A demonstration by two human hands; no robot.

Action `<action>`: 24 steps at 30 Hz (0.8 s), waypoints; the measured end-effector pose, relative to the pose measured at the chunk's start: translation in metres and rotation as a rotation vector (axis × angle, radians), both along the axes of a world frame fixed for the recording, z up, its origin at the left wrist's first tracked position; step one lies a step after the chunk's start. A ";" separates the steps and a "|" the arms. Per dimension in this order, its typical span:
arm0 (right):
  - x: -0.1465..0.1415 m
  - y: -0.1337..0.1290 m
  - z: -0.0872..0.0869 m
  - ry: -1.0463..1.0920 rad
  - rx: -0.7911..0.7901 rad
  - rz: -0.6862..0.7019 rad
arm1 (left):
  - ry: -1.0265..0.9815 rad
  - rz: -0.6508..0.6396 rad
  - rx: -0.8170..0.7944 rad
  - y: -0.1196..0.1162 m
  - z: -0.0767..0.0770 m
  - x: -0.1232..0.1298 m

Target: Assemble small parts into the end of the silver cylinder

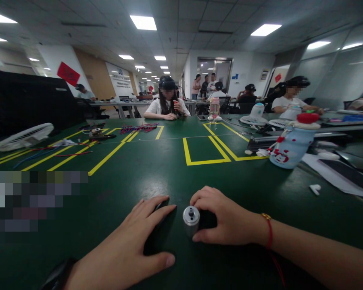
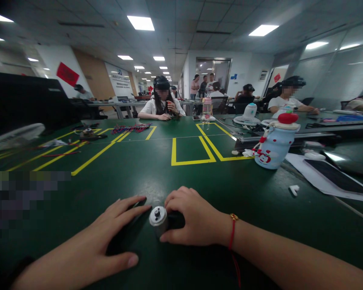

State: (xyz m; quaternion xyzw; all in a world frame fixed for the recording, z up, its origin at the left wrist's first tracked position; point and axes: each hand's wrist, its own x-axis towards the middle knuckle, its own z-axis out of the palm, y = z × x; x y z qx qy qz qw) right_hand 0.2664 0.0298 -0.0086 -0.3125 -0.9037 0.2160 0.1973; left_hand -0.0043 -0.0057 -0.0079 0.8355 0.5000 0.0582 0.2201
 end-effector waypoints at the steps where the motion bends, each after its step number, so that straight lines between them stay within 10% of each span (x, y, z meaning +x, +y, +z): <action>1: 0.000 0.000 0.000 -0.001 0.000 -0.002 | -0.004 -0.002 0.001 0.000 0.000 0.000; 17: 0.000 0.000 -0.003 -0.011 0.025 0.000 | -0.485 0.091 0.202 0.012 0.031 0.051; 24: 0.000 0.000 -0.002 -0.005 0.023 0.004 | -0.340 0.078 0.136 0.019 0.008 0.024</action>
